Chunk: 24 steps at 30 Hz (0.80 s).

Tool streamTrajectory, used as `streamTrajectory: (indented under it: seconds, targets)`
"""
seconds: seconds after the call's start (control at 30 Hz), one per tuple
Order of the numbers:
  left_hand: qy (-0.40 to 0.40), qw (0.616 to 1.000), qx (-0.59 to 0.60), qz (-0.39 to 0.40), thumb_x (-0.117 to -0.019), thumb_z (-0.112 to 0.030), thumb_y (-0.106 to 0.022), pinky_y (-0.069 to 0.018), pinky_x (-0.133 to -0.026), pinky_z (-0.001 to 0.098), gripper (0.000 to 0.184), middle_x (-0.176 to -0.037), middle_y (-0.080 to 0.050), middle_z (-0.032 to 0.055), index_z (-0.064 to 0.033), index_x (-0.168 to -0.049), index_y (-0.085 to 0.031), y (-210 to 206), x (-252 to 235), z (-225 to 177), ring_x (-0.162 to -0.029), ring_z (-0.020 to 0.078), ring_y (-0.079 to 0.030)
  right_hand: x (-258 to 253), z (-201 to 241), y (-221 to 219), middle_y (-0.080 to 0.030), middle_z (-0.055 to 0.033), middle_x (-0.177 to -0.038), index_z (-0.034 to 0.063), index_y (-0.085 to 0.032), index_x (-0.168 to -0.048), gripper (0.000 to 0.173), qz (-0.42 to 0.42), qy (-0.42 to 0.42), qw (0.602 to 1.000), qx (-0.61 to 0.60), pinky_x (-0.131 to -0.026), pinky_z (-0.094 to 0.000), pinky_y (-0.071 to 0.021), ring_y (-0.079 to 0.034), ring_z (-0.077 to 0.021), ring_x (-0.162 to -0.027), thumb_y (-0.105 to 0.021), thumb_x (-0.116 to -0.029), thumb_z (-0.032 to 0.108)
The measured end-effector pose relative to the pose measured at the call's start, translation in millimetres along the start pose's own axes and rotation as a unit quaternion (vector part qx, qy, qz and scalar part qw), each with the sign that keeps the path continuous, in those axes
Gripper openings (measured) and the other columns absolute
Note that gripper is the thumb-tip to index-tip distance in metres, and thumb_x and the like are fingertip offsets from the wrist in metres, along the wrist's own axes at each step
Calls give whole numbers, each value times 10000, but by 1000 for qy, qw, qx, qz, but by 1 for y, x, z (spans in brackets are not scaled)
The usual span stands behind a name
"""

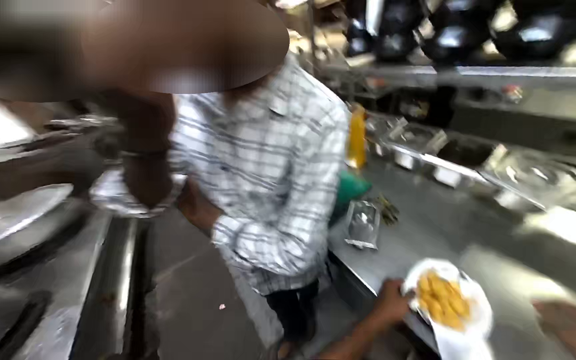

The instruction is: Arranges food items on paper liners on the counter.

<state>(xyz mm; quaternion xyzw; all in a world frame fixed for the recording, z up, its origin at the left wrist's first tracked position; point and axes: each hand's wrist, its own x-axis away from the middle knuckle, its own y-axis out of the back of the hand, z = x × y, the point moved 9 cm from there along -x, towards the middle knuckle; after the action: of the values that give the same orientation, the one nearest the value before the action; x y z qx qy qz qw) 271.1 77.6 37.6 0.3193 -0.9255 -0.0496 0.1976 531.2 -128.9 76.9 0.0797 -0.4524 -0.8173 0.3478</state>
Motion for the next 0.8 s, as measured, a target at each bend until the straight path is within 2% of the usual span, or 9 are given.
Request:
streamTrajectory:
  seconds: [0.1,0.23,0.3,0.37,0.4,0.47,0.63,0.7,0.8]
  targets:
    - [39,998,16,50,-1041,-266,-599,-590,-844,426,347,-1080,-696,188,37,-1200,-657,-6,1,-1,-930,235,-695,26,34,6,-680,-200,-1103,-24,-640,-1167,224,-52,2,971,-234,-758,-528,-592,-691,-310,-836,-665,-944,-5]
    - [21,1000,-10,-17,-989,-392,-671,-570,-850,486,446,-1128,-639,184,-7,-1199,-596,10,-10,-3,-962,280,-661,32,67,-14,-690,-133,-1171,67,-637,-1221,256,-69,12,957,-283,-715,-500,-614,-710,-278,-831,-686,-982,144]
    - [-5,1000,-19,-13,-980,-410,-677,-554,-935,490,532,-1292,-606,169,-65,-1365,-554,11,-19,-12,-1095,280,-647,33,56,-42,-628,-190,-1288,59,-519,-1397,459,-62,-19,968,-244,-824,-550,-594,-694,-329,-1004,-617,-1024,308]
    - [-37,999,-21,18,-1016,-416,-607,-490,-1081,491,576,-1462,-556,141,-118,-1497,-500,3,-35,-21,-1299,264,-577,35,54,-76,-474,-229,-1509,39,-386,-1538,587,-43,-39,961,-270,-1095,-547,-459,-531,-344,-1338,-502,-1064,366]
    - [-66,997,-21,36,-1049,-404,-538,-440,-1146,485,564,-1524,-515,129,-117,-1530,-472,-4,-45,-27,-1381,249,-520,33,57,-86,-427,-229,-1557,35,-372,-1555,583,-58,-42,953,-295,-1153,-530,-404,-465,-333,-1412,-444,-1082,368]
    - [-109,992,-5,58,-1109,-325,-408,-374,-1202,473,505,-1584,-459,114,-103,-1562,-428,-21,-55,-22,-1447,231,-455,33,54,-100,-496,-204,-1511,51,-445,-1520,518,-119,-48,943,-307,-1132,-529,-421,-508,-311,-1377,-379,-1103,350]
    - [-184,983,14,20,-1092,-207,-331,-419,-1182,424,473,-1479,-560,175,6,-1474,-511,-28,-35,-15,-1376,232,-539,54,50,-97,-663,-203,-1308,39,-558,-1441,507,-170,-25,966,-191,-1037,-602,-475,-629,-357,-1228,-348,-1089,338]
    - [-154,988,-4,20,-1117,-232,-331,-413,-1176,461,455,-1485,-561,148,-53,-1495,-510,-32,-42,-15,-1372,240,-538,44,49,-93,-650,-243,-1303,52,-547,-1449,479,-141,-60,972,-180,-1044,-666,-426,-602,-417,-1239,-355,-1105,325]
    - [-138,990,-19,18,-1120,-250,-323,-425,-1164,472,453,-1477,-577,105,-119,-1518,-497,-32,-40,-11,-1360,220,-551,45,43,-97,-661,-202,-1307,122,-526,-1481,489,-124,-76,975,-167,-1026,-678,-431,-615,-391,-1231,-331,-1106,368]
